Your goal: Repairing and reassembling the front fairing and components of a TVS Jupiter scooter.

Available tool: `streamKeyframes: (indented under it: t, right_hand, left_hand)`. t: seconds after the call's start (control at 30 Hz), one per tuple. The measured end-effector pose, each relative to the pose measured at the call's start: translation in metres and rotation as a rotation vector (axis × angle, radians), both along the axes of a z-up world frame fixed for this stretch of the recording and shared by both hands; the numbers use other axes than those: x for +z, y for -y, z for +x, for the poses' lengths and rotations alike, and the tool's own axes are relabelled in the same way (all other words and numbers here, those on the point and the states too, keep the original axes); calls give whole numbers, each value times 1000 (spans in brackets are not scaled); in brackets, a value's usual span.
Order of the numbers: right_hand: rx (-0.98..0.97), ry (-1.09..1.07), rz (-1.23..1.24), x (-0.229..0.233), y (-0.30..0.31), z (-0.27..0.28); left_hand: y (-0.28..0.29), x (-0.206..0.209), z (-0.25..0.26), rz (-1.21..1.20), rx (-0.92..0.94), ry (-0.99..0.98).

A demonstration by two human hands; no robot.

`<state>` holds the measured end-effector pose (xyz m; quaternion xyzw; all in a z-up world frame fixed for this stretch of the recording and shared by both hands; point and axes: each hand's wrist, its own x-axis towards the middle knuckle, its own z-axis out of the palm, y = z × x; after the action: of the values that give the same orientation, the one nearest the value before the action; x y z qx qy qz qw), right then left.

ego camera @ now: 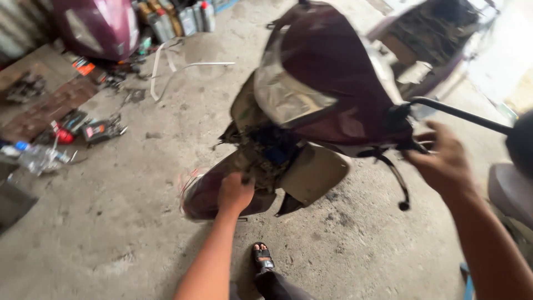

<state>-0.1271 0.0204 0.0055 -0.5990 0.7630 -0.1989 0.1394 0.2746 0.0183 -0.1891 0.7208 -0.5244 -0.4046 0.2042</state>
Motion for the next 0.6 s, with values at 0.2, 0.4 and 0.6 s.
streamKeyframes:
  t: [0.2, 0.4, 0.6]
  right_hand:
    - [230, -99, -456, 14, -70, 134]
    - [645, 283, -275, -19, -35, 329]
    - [962, 677, -112, -46, -52, 563]
  left_hand:
    - [-123, -130, 158, 69, 313, -166]
    - [-273, -108, 311, 297, 779, -225]
    - [-363, -50, 455, 106, 1008, -339]
